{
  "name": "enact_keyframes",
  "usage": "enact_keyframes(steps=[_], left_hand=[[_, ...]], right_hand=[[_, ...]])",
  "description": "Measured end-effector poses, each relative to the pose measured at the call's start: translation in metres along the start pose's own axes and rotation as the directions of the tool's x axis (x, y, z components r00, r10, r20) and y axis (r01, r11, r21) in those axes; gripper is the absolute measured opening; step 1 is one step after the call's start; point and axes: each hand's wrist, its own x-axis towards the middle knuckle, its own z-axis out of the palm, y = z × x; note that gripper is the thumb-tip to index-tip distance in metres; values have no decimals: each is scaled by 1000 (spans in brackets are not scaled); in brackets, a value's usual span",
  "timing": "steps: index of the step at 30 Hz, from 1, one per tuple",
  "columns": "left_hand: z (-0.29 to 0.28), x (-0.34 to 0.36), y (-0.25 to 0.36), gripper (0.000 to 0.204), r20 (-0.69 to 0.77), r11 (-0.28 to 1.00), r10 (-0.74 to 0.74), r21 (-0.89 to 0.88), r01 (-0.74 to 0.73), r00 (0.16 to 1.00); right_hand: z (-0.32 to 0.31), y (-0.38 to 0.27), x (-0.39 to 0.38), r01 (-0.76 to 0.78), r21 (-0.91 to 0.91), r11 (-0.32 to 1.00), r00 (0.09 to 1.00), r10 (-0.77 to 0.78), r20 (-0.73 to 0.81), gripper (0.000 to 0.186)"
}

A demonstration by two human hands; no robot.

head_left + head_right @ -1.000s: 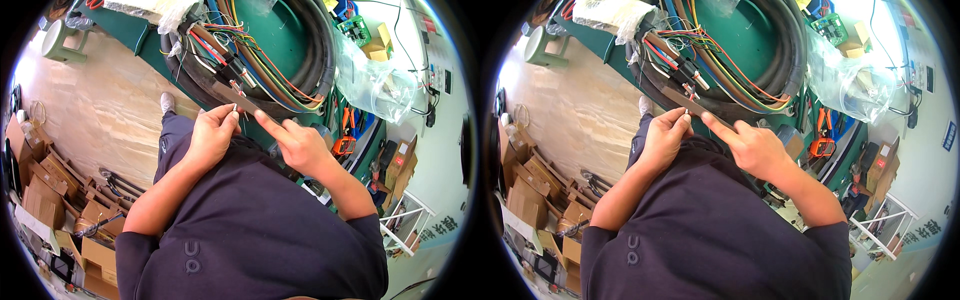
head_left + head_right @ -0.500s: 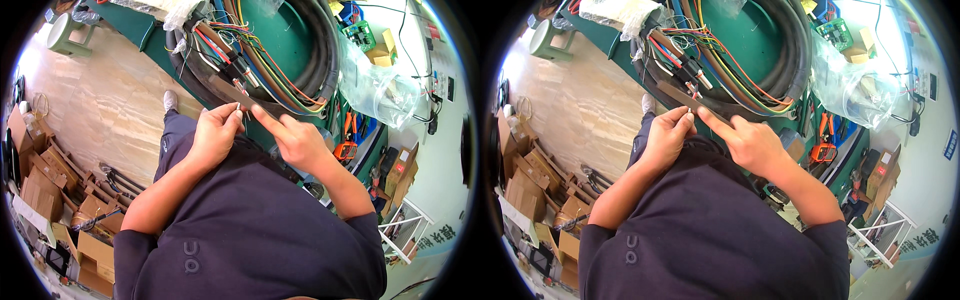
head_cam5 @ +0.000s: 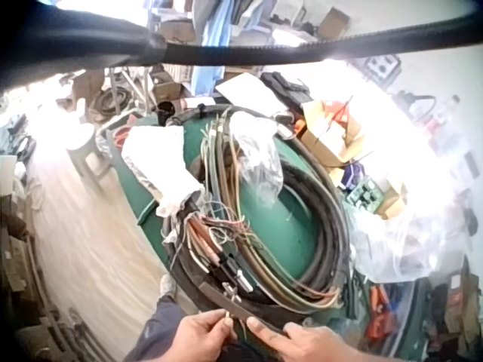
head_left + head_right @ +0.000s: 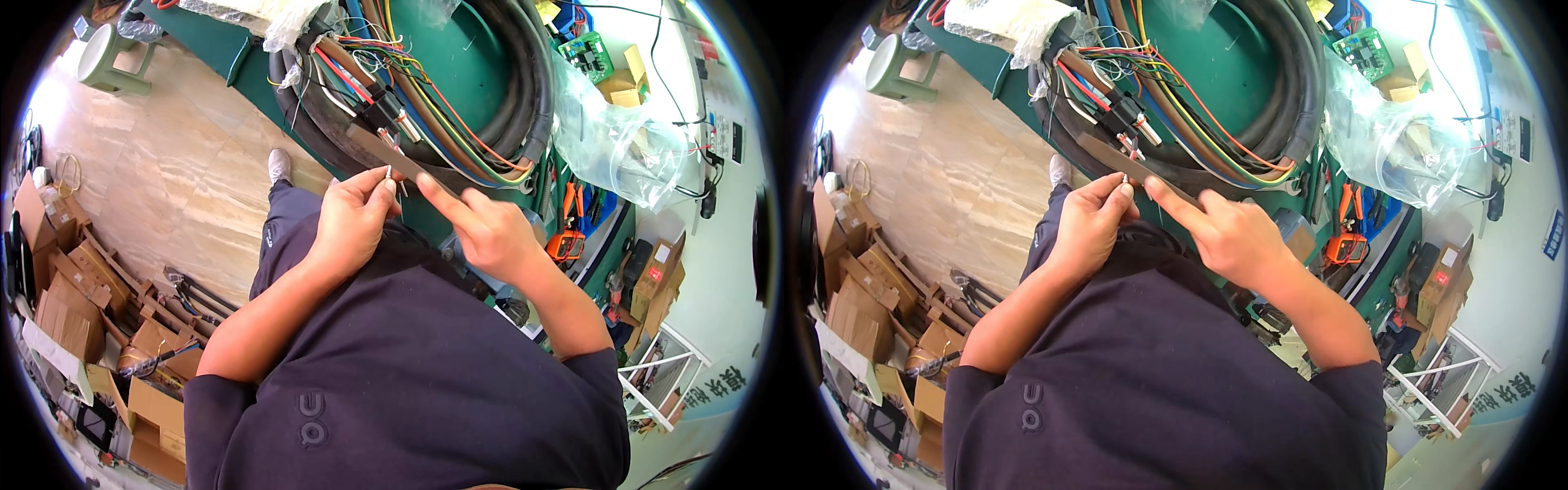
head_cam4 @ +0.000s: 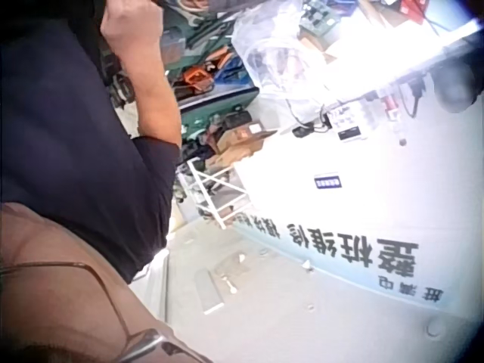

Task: The person files the metal tips of electrical connectors on a large wiring harness by hand using a small file, while another person assists by holding the cable in place on a workbench.

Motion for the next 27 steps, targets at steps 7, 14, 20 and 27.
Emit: enact_keyframes(steps=[7,14,20,27], left_hand=[[-5,2,-4,28,18,996,-29,80,27,999],[3,-3,2,23,-68,995,33,101,-27,997],[-3,1,-7,22,-63,968,50,251,-32,997],[-10,3,-14,17,-27,560,600,728,-396,799]], right_hand=[[16,4,-12,-23,-23,999,999,24,43,78],[5,-2,4,11,39,999,1000,-12,23,77],[3,-1,-19,-46,3,999,992,46,121,80],[22,1,14,-3,125,992,999,9,-43,77]])
